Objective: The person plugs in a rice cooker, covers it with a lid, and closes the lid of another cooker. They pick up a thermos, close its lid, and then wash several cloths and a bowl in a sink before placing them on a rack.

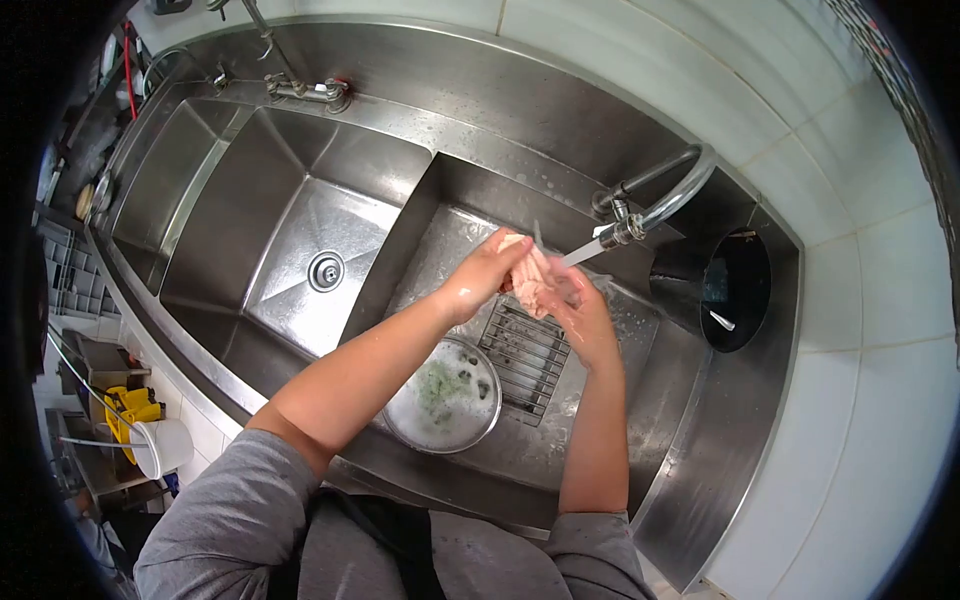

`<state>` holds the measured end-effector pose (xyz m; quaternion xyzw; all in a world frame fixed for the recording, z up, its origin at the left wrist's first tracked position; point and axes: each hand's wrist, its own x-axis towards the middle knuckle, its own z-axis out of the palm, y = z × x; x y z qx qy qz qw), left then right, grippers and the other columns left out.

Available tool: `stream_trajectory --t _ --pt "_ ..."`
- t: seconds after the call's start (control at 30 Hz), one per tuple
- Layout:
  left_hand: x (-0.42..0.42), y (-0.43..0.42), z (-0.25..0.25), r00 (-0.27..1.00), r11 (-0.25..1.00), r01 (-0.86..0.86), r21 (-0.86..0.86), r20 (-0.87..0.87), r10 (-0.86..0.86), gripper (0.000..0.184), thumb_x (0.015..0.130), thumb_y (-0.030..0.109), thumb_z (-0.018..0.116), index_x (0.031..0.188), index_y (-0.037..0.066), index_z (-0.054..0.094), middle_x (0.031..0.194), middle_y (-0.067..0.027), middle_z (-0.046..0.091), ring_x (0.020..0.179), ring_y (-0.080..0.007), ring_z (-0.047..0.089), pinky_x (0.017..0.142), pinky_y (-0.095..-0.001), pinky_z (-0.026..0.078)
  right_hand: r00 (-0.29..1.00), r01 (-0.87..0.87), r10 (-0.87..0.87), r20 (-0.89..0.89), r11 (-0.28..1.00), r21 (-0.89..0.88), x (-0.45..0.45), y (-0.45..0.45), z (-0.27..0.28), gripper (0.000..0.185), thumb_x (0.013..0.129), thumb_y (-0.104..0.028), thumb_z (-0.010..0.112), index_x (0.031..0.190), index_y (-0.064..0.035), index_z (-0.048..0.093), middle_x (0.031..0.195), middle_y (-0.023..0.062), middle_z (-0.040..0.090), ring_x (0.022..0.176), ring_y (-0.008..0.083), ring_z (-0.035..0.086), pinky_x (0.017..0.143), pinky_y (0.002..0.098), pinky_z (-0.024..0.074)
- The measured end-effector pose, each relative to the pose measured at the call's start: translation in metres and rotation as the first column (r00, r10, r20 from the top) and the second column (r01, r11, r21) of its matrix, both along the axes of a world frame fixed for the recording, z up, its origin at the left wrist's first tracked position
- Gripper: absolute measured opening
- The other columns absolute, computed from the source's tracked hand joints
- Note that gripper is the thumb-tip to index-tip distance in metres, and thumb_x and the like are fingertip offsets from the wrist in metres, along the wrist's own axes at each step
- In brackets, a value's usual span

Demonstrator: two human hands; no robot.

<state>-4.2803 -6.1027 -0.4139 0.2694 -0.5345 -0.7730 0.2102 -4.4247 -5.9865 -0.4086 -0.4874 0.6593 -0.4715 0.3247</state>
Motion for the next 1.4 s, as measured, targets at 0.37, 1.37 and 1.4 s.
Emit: stream_trajectory --t 0.37,1.37,1.4 --pt "0.006 0.008 -0.021 0.998 0.998 0.043 -0.035 0.039 -0.041 0.055 0.086 0.021 0.062 0.134 0.020 0.037 0.118 -0.0032 0.053 0.108 -0.0160 0.052 0.088 -0.0334 0.045 0.880 0.257 -0.123 0.459 0.936 -0.243 -0.006 -0.019 0.030 0.011 0.093 -0.005 0.050 0.101 -0.0014 0.057 0.092 0.0053 0.064 0.080 0.0098 0.059 0.071 0.0247 0.0470" --pt "-0.008 -0.022 -0.018 0.869 0.353 0.137 -0.926 0.283 0.406 0.030 0.085 0.024 0.067 0.108 0.007 0.055 0.107 -0.0040 0.060 0.090 -0.0206 0.061 0.081 -0.0318 0.048 0.889 0.043 -0.183 -0.420 0.946 -0.322 0.018 -0.027 0.041 0.021 0.087 0.000 0.047 0.099 -0.0024 0.064 0.094 0.0105 0.064 0.089 0.0236 0.060 0.080 0.0321 0.0467" --pt "-0.021 -0.020 -0.042 0.848 0.722 -0.094 -0.686 0.325 0.419 0.029 0.086 0.024 0.063 0.111 0.010 0.056 0.107 -0.0045 0.059 0.097 -0.0216 0.057 0.081 -0.0331 0.047 0.957 0.043 -0.137 -0.255 0.939 -0.340 0.026 -0.027 0.041 0.022 0.089 0.000 0.048 0.104 -0.0023 0.063 0.100 0.0097 0.063 0.091 0.0211 0.060 0.081 0.0316 0.0465"
